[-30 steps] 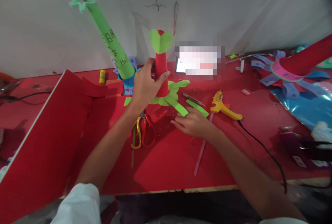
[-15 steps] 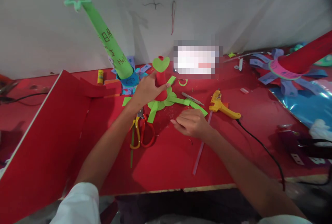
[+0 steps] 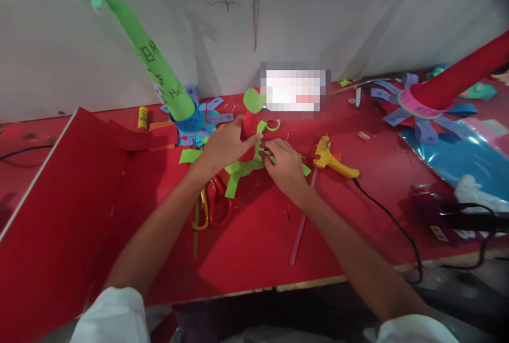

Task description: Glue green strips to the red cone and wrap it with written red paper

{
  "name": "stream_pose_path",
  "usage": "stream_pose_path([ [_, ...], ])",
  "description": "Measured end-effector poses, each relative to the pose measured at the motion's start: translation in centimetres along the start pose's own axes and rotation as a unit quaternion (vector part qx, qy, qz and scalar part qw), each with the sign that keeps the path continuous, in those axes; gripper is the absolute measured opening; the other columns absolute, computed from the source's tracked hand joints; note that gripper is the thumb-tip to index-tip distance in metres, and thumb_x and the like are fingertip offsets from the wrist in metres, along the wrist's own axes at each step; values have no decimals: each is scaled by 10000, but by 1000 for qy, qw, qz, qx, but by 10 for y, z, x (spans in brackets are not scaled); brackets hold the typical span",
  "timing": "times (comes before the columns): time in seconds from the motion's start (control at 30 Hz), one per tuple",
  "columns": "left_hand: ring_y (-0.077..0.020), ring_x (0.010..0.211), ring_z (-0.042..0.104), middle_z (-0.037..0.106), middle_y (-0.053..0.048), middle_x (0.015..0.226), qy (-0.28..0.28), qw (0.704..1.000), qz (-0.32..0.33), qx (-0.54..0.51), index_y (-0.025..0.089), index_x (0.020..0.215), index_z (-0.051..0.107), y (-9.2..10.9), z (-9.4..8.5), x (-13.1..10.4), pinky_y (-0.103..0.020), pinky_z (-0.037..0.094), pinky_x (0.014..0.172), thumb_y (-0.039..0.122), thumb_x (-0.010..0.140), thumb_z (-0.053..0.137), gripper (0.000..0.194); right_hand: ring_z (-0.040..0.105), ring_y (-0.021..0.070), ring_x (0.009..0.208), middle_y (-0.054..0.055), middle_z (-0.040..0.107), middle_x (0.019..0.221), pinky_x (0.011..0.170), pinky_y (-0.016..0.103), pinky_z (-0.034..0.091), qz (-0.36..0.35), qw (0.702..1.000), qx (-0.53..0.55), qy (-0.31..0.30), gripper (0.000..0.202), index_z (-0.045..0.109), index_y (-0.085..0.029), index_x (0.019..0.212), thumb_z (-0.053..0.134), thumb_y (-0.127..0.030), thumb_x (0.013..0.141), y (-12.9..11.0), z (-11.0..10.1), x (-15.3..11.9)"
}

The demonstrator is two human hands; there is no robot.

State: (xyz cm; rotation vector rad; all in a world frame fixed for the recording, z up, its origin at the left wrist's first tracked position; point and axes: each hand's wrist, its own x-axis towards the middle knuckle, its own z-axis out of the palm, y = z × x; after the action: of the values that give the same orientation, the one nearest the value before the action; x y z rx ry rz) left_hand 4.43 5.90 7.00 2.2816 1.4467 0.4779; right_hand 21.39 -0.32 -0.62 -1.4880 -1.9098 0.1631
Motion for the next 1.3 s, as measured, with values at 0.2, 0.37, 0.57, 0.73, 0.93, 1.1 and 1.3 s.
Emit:
stream_pose_path([
  [0.2,-298,1061,684,732,-110,1116,-22,999,8,42,227,1203,622,1,2,-3,-422,521,913,579,978,526,429,636,265,964,92,708,965,786,348,463,13,1000,-23,0,126,658,-205,955,541,-218,1000,-7,9,0],
  [0.37,-295,1036,689,735,-109,1094,-23,999,-2,40,214,1190,632,8,0,-7,-397,520,887,656,979,482,512,644,293,998,129,710,1022,833,397,484,29,999,-13,8,151,669,-186,1008,528,-240,1005,-6,13,-2],
  [0.57,-272,1003,693,741,-100,1091,-30,999,0,30,214,1177,631,14,-2,-10,-368,518,859,628,993,478,478,663,299,1004,135,711,1041,835,405,503,36,999,-23,10,182,678,-177,1043,512,-244,1016,-6,12,-1],
  [0.73,-305,1019,695,738,-121,1080,-43,997,-11,66,203,1193,621,15,-3,-10,-401,518,854,653,999,433,525,657,298,949,143,698,1004,794,398,491,49,998,-45,5,206,678,-168,1025,501,-272,1025,-4,11,0],
  [0.93,-315,1041,694,739,-120,1096,-51,996,-13,76,211,1213,609,16,-2,-9,-421,519,865,648,1009,407,523,653,279,995,127,714,1039,805,367,473,37,999,-38,-11,205,685,-179,1049,490,-241,1026,-3,12,0],
  [1.1,-313,1056,695,740,-114,1118,-51,996,-13,73,221,1228,606,17,-2,-9,-426,516,885,649,1011,405,521,650,272,977,119,720,1027,808,366,463,35,999,-27,-5,207,687,-186,1033,482,-213,1016,-3,12,0],
  [1.3,-309,1034,694,740,-113,1085,-50,997,-8,53,215,1200,610,14,-1,-9,-420,511,876,653,1001,423,516,652,268,961,110,714,1011,798,364,455,40,999,-13,-6,196,691,-189,1015,497,-194,995,-3,11,1],
])
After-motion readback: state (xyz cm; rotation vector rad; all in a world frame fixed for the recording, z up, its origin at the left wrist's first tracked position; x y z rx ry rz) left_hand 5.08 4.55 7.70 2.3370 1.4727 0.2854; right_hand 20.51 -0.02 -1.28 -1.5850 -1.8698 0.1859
